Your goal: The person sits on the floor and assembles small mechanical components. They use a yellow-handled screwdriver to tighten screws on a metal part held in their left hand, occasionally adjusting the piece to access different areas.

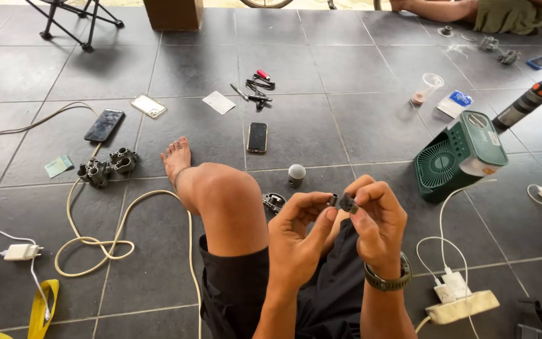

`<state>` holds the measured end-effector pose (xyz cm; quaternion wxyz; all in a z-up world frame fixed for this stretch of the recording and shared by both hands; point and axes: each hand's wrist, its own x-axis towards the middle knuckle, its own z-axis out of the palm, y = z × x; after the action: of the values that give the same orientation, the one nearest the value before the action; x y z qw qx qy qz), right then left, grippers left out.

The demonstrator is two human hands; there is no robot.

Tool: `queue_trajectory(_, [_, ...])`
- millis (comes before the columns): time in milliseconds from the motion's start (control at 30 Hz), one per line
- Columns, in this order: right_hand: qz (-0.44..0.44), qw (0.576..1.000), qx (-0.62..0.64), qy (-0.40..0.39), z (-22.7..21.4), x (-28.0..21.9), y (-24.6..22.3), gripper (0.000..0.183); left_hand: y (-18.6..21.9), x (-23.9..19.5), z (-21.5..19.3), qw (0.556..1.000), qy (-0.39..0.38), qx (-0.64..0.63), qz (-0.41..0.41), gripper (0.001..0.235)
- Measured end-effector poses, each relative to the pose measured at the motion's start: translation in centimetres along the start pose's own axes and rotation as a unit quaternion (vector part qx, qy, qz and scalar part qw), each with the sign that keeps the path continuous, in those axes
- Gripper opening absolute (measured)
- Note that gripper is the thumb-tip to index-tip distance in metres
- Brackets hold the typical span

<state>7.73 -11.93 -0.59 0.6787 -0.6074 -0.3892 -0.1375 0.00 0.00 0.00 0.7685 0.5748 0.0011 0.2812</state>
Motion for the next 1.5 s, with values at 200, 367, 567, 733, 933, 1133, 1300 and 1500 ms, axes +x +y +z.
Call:
queue_trajectory(200, [-0.007,0.999,-0.034,-0.014,-1.1,0.5,0.3,0.005,-0.1,-0.1,0.4,1.000,-0.010,-0.022,-0.007,0.016])
queue_trajectory(367, [0.008,0.999,0.014,-0.042,-2.1,0.1,0.2,0.007,-0.6,-0.4,0.9,0.999,-0.021,-0.033,-0.009,0.020])
queue_trajectory(567, [0.002,0.999,0.011,-0.045,-2.6,0.3,-0.3,0.005,-1.0,-0.2,1.2,0.999,-0.016,-0.043,-0.002,0.021])
queue_trajectory(733, [-0.017,0.998,-0.052,-0.035,-3.0,0.6,-0.3,0.005,-0.6,-0.4,1.6,0.999,-0.030,-0.034,0.008,0.021])
queue_trajectory(933, [-0.048,0.996,-0.073,-0.037,-3.0,0.6,-0.2,0.006,-0.1,-0.5,1.5,0.999,-0.033,-0.026,0.003,0.022])
queue_trajectory(1133, [-0.047,0.997,-0.050,-0.026,-2.6,0.5,-0.6,0.003,0.1,-0.6,1.4,1.000,-0.015,-0.011,-0.002,0.024])
queue_trajectory(1300, [-0.049,0.995,-0.082,-0.030,-2.8,0.6,0.2,0.006,0.2,-0.8,1.4,0.999,-0.025,-0.031,0.011,0.022])
queue_trajectory(1500, [-0.067,0.996,-0.059,-0.026,-2.1,0.6,-0.3,0.003,0.4,-0.4,1.2,0.999,-0.045,-0.028,0.010,0.021])
